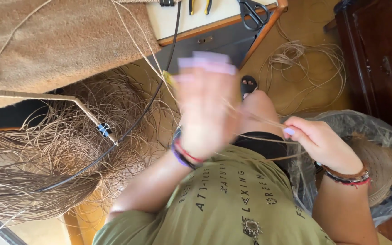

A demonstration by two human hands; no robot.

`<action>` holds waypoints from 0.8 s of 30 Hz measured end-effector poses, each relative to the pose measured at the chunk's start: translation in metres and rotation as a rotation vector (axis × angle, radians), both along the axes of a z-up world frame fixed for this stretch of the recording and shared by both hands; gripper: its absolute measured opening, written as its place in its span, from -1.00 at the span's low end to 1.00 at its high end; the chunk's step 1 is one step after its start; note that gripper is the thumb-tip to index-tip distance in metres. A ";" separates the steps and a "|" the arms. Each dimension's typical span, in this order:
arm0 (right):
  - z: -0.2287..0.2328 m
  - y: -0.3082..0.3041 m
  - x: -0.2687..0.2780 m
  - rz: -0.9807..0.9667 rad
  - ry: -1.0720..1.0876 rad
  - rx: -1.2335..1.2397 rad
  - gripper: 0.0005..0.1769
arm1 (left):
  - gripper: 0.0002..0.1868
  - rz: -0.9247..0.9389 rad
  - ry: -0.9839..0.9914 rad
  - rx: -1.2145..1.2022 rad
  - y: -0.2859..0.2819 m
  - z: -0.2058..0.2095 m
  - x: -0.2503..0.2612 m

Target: Measuring and cutting lengths of natural fiber using a tape measure and scissors.

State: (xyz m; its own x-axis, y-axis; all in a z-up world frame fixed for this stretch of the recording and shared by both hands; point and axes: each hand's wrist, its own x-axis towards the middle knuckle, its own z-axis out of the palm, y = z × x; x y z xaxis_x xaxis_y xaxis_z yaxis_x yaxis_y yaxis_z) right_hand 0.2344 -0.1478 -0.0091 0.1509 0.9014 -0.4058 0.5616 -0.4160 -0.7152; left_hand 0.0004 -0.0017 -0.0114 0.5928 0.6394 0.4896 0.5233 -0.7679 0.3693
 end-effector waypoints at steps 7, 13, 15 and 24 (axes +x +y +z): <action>0.016 0.004 -0.001 0.151 0.027 0.099 -0.83 | -0.61 -0.465 0.034 -0.023 -0.012 0.027 0.017; 0.009 -0.032 0.055 0.002 -0.183 -0.084 -0.75 | -0.97 -0.271 0.297 0.256 0.048 0.050 -0.012; 0.016 -0.038 0.064 -0.096 -0.251 -0.232 -0.76 | -0.83 -0.039 0.492 0.417 0.070 0.041 -0.025; 0.004 -0.006 0.028 0.240 -0.299 -0.027 -0.65 | -0.53 -0.479 0.192 -0.077 0.019 0.043 0.036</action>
